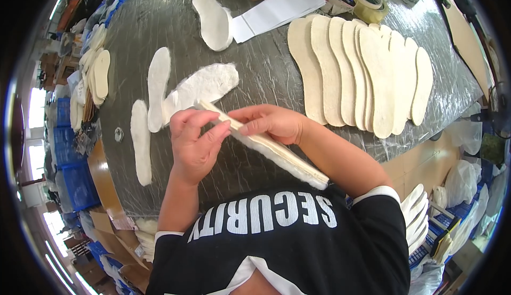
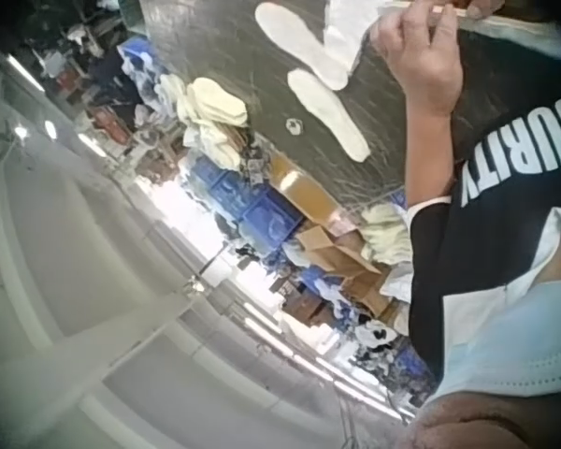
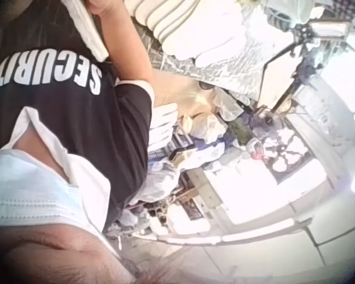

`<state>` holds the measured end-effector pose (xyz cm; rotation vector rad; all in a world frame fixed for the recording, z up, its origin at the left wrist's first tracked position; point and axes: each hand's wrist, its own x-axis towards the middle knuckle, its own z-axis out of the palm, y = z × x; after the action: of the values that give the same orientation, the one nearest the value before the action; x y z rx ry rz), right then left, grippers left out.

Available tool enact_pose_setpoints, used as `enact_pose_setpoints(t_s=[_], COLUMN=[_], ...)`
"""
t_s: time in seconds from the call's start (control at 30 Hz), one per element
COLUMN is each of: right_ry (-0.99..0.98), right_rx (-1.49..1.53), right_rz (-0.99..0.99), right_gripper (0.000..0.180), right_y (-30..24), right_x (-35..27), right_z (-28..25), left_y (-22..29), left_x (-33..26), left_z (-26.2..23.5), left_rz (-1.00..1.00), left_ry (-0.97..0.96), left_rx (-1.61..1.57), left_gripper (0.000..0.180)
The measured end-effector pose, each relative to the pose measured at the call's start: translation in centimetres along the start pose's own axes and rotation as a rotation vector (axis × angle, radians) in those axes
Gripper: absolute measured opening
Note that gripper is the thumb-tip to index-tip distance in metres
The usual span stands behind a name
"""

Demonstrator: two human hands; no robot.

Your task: Assemble and layer shoe insoles and components by hand at a manufacturing table.

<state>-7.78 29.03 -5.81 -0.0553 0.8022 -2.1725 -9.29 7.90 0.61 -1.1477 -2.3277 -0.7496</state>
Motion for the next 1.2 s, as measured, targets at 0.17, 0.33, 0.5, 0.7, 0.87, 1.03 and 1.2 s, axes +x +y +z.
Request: enact_pose_setpoints(t_s=[0.17, 0.33, 0.5, 0.7, 0.87, 1.03, 1.2], right_ry=[0.015, 0.13, 0.037, -0.048, 0.171, 0.253, 0.208], right_rx=[0.147, 0.122, -0.055, -0.981, -1.202, -1.096, -1.078], right_rz=[0.099, 0.194, 0.17, -0.019, -0.156, -0.123, -0.156], right_gripper=[0.041, 0.024, 0.018, 0.02, 0.017, 0.018, 0.017], right_y=[2.4, 2.8, 3.8, 1.7, 2.5, 2.8, 1.9], right_x=[-0.4, -0.7, 0.8, 1.0, 0.6, -0.1, -0.3], right_z=[-0.3, 0.2, -1.7, -1.2, -0.6, -0.2, 0.0], left_y=[-0.3, 0.0, 0.9, 1.8, 2.4, 2.0, -0.3], left_x=[-1.5, -3.0, -4.5, -5.5, -7.1, -6.0, -4.2], left_z=[0.3, 0.5, 1.4, 2.3, 1.8, 0.3, -1.1], left_rz=[0.153, 0.245, 0.299, 0.27, 0.167, 0.062, -0.114], left_ry=[-0.078, -0.112, -0.136, -0.137, -0.319, -0.322, -0.335], left_rx=[0.015, 0.034, 0.018, 0.013, -0.089, -0.169, -0.036], left_gripper=[0.023, 0.018, 0.016, 0.015, 0.015, 0.023, 0.027])
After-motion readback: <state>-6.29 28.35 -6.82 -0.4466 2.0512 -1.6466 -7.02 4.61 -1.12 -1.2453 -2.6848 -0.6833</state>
